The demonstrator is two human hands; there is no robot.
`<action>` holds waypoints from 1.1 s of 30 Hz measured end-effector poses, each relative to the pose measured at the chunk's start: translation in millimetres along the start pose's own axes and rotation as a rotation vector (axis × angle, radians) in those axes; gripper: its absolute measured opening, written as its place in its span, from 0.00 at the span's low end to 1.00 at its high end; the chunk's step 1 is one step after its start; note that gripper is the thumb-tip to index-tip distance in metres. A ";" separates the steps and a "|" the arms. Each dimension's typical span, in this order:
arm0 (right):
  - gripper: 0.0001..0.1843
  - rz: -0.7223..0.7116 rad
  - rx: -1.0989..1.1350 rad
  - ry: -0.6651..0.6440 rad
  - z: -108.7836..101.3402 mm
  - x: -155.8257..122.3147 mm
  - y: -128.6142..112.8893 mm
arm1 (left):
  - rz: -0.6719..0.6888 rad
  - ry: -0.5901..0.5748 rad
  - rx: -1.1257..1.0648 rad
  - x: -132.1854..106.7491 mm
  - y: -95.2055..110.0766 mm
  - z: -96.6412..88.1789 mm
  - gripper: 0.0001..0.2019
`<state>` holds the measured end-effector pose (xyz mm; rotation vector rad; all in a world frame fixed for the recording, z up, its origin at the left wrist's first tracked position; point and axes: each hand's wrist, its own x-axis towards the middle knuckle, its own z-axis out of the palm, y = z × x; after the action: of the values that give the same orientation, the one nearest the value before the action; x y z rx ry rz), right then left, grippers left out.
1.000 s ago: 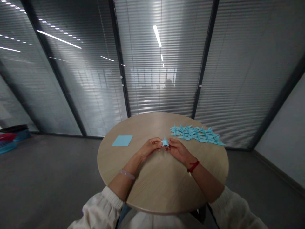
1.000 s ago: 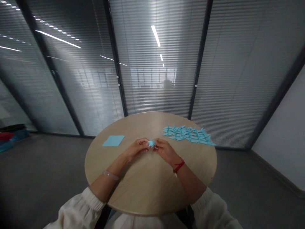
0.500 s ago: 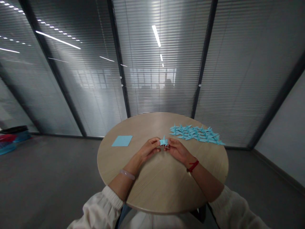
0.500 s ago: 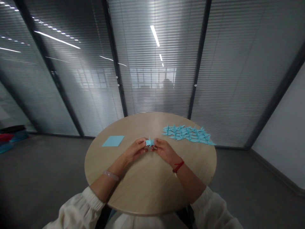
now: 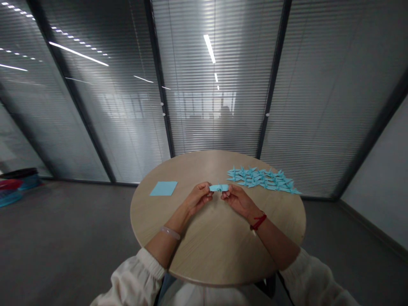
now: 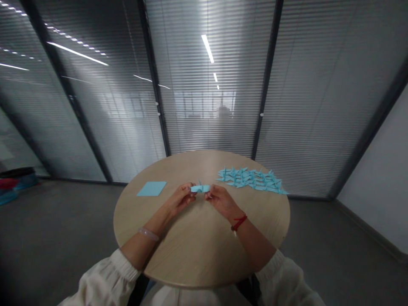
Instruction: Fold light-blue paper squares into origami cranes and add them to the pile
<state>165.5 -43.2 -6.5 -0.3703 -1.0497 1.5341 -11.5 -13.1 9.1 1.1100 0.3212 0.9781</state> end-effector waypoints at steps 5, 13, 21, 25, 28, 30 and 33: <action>0.12 -0.019 0.022 0.030 -2.5 1.7 -0.1 | -0.003 0.071 0.011 -0.2 2.5 1.1 0.18; 0.12 -0.034 0.000 0.056 -1.5 1.8 -1.5 | 0.034 0.108 0.084 1.7 2.8 1.2 0.20; 0.12 -0.043 -0.218 0.191 -11.4 5.4 -0.5 | 0.020 0.230 0.150 6.4 -1.0 -6.9 0.19; 0.15 -0.182 -0.593 0.435 -21.4 10.1 4.4 | 0.001 0.357 0.385 9.4 -9.1 -12.4 0.18; 0.15 -0.274 -0.856 0.428 -22.0 9.8 8.0 | 0.007 0.359 0.509 10.5 -15.1 -12.4 0.19; 0.16 -0.283 -1.013 0.397 -18.7 7.5 9.2 | 0.006 0.342 0.550 11.0 -18.0 -11.4 0.19; 0.18 -0.268 -1.201 0.355 -12.3 3.5 9.1 | 0.006 0.322 0.582 11.6 -20.3 -10.5 0.19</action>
<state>167.9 -34.2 -19.2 -1.2073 -1.5526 0.4191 -1.7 0.4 -10.4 1.4720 0.9065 1.1025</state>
